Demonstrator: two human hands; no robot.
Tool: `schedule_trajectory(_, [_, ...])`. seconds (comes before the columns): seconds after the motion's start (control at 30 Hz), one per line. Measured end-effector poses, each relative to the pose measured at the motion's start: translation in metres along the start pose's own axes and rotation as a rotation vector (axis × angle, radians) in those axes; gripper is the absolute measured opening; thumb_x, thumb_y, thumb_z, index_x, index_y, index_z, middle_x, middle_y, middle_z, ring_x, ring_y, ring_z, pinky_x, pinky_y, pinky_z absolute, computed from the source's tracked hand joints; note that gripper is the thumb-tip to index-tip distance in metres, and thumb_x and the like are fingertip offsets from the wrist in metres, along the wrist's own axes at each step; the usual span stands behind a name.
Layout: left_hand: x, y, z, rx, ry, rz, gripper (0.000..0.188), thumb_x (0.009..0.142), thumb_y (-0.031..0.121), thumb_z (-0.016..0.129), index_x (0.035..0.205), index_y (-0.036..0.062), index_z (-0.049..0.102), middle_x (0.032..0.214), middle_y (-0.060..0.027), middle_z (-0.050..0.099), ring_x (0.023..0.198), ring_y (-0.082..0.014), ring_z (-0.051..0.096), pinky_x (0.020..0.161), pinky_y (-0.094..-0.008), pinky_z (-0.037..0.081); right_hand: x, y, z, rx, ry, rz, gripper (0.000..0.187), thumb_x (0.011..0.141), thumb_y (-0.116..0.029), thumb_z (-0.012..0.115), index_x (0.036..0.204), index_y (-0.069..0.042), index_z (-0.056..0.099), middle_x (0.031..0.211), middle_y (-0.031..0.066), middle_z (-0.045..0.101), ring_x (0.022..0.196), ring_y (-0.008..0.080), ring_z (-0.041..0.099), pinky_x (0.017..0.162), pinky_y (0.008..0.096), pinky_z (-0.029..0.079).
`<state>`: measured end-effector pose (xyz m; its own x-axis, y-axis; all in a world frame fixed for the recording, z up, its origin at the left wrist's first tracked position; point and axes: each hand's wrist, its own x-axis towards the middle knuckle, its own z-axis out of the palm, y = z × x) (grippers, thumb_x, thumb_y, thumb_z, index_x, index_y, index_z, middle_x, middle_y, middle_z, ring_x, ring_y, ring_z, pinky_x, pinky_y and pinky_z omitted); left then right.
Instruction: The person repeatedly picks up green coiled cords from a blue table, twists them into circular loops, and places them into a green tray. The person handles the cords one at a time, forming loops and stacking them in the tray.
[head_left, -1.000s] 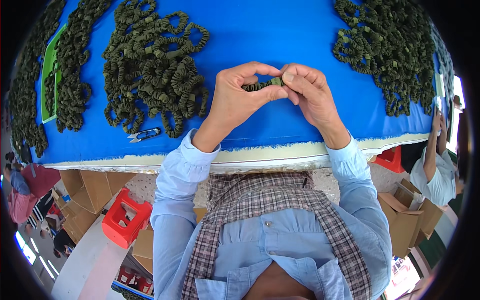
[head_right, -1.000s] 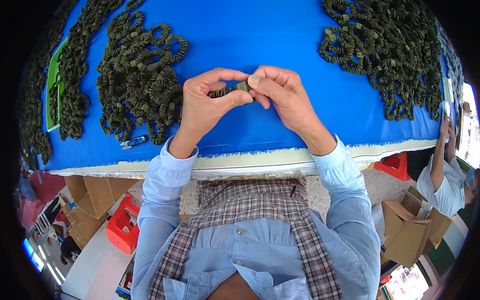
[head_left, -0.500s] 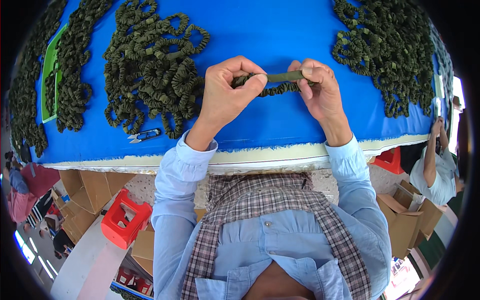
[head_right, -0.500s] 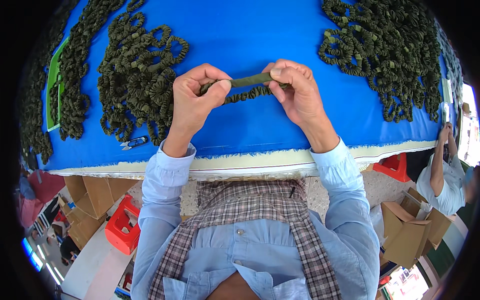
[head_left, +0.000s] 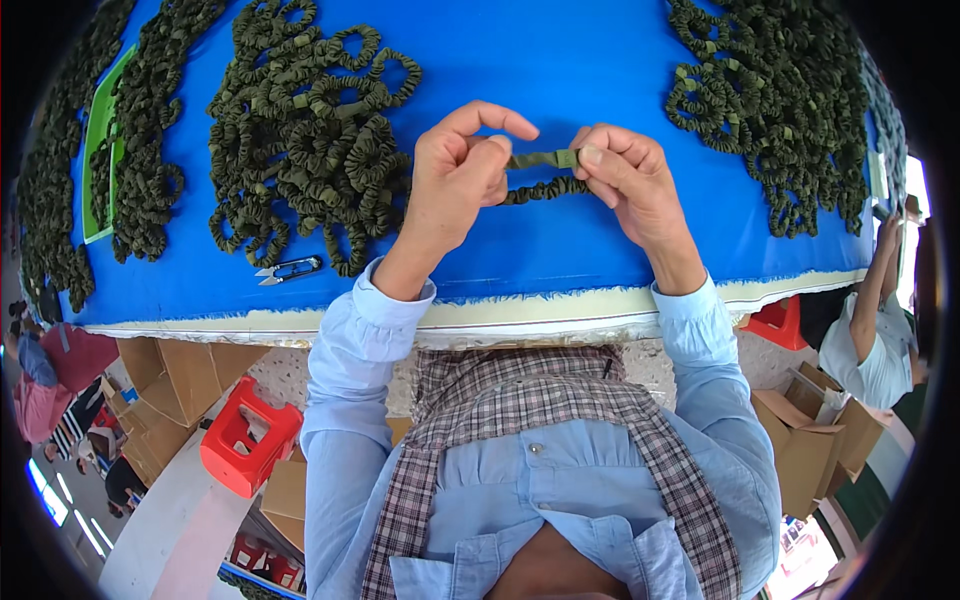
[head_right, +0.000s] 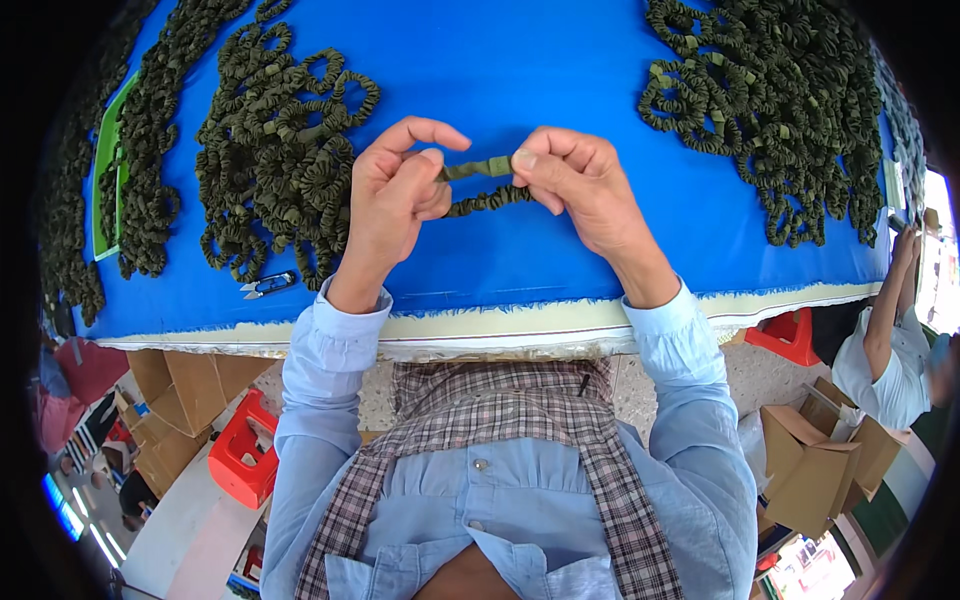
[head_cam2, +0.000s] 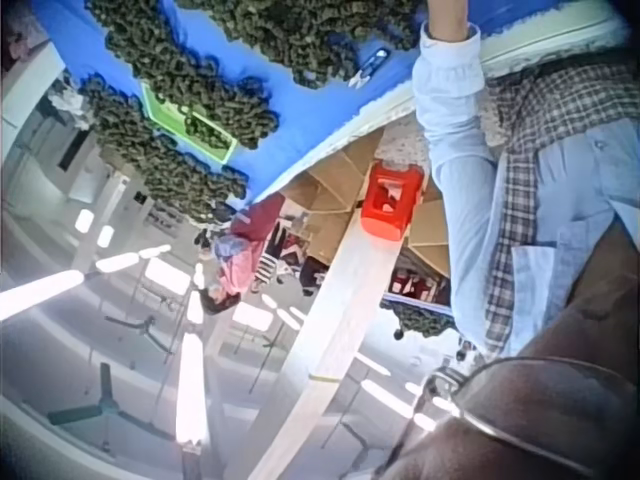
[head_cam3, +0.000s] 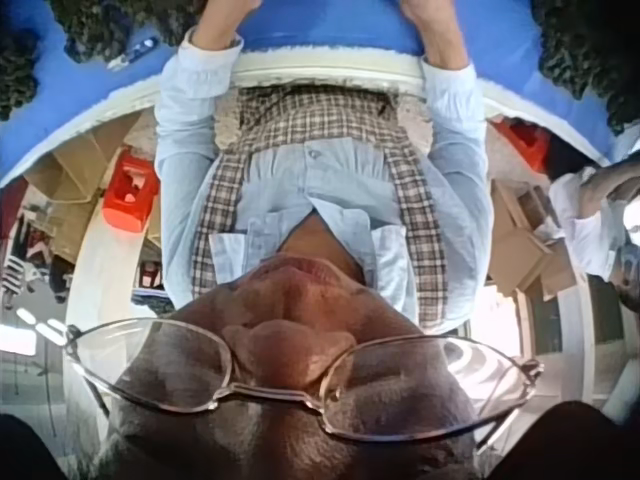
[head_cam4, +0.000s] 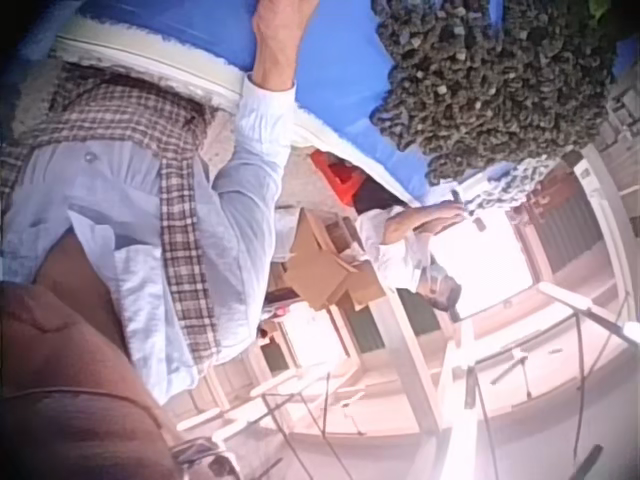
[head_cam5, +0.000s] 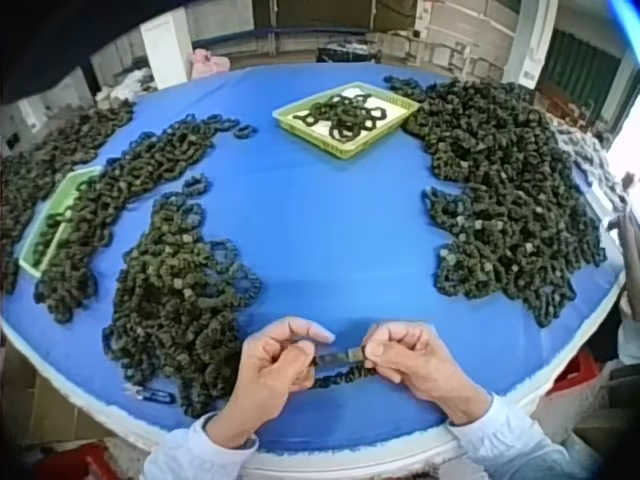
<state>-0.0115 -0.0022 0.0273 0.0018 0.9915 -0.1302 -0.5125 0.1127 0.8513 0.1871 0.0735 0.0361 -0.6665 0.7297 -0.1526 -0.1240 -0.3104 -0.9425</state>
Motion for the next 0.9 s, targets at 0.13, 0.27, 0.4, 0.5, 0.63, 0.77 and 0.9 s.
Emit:
schedule_trajectory(0.13, [-0.005, -0.004, 0.016, 0.558, 0.073, 0.236, 0.023, 0.082, 0.009, 0.073, 0.103, 0.0021, 0.068, 0.059, 0.0056, 0.050, 0.049, -0.0001, 0.034, 0.047, -0.0179, 0.027, 0.001, 0.007, 0.007, -0.090, -0.047, -0.014, 0.019, 0.092, -0.019, 0.061, 0.082, -0.002, 0.064, 0.066, -0.0010, 0.055, 0.055, 0.0035, 0.041, 0.049, 0.0196, 0.029])
schedule_trajectory(0.27, [-0.005, -0.012, 0.017, 0.716, 0.147, 0.337, 0.020, 0.073, 0.010, 0.082, 0.092, 0.0057, 0.074, 0.063, 0.0052, 0.058, 0.054, 0.0015, 0.044, 0.047, -0.0162, 0.031, 0.001, 0.011, 0.006, -0.108, -0.044, -0.020, 0.020, 0.093, -0.019, 0.061, 0.081, -0.003, 0.064, 0.066, -0.0007, 0.056, 0.054, 0.0038, 0.042, 0.049, 0.0197, 0.030])
schedule_trajectory(0.4, [-0.004, -0.010, 0.013, 0.637, 0.153, 0.297, 0.012, 0.077, 0.005, 0.077, 0.088, 0.0015, 0.071, 0.065, 0.0018, 0.062, 0.056, 0.0004, 0.050, 0.048, -0.0163, 0.035, 0.002, 0.007, 0.006, 0.039, 0.061, -0.016, 0.018, 0.090, -0.015, 0.062, 0.078, -0.002, 0.064, 0.068, 0.0016, 0.058, 0.051, 0.0035, 0.039, 0.047, 0.0188, 0.030])
schedule_trajectory(0.5, [-0.003, -0.007, 0.012, 0.517, 0.149, 0.254, 0.005, 0.079, 0.001, 0.071, 0.082, 0.0000, 0.067, 0.062, 0.0018, 0.060, 0.054, 0.0002, 0.047, 0.045, -0.0182, 0.033, 0.006, 0.008, -0.004, 0.247, 0.135, -0.056, 0.014, 0.085, -0.011, 0.061, 0.075, -0.001, 0.064, 0.070, 0.0037, 0.059, 0.048, 0.0033, 0.037, 0.046, 0.0178, 0.030])
schedule_trajectory(0.63, [-0.001, -0.005, 0.011, 0.379, 0.095, 0.236, 0.005, 0.082, -0.002, 0.061, 0.087, -0.0009, 0.063, 0.063, 0.0010, 0.059, 0.055, 0.0005, 0.044, 0.046, -0.0191, 0.032, 0.007, 0.008, -0.010, 0.237, 0.099, -0.040, 0.014, 0.086, -0.011, 0.061, 0.076, -0.001, 0.064, 0.069, 0.0024, 0.059, 0.047, 0.0032, 0.038, 0.046, 0.0176, 0.030])
schedule_trajectory(0.77, [-0.001, -0.001, 0.005, 0.283, -0.046, 0.147, 0.018, 0.084, -0.001, 0.050, 0.100, -0.0009, 0.059, 0.070, -0.0025, 0.060, 0.057, -0.0016, 0.046, 0.050, -0.0189, 0.035, 0.002, -0.006, 0.002, -0.115, -0.014, 0.097, 0.016, 0.088, -0.015, 0.062, 0.083, 0.000, 0.065, 0.067, -0.0001, 0.057, 0.049, 0.0017, 0.040, 0.046, 0.0177, 0.031])
schedule_trajectory(0.9, [-0.002, 0.000, 0.009, 0.246, -0.077, 0.122, 0.025, 0.084, -0.002, 0.045, 0.106, -0.0011, 0.056, 0.070, -0.0039, 0.059, 0.057, -0.0040, 0.047, 0.051, -0.0195, 0.037, 0.000, -0.004, 0.005, -0.250, -0.089, 0.058, 0.016, 0.090, -0.017, 0.062, 0.087, -0.001, 0.064, 0.063, -0.0021, 0.054, 0.052, 0.0017, 0.043, 0.049, 0.0194, 0.032])
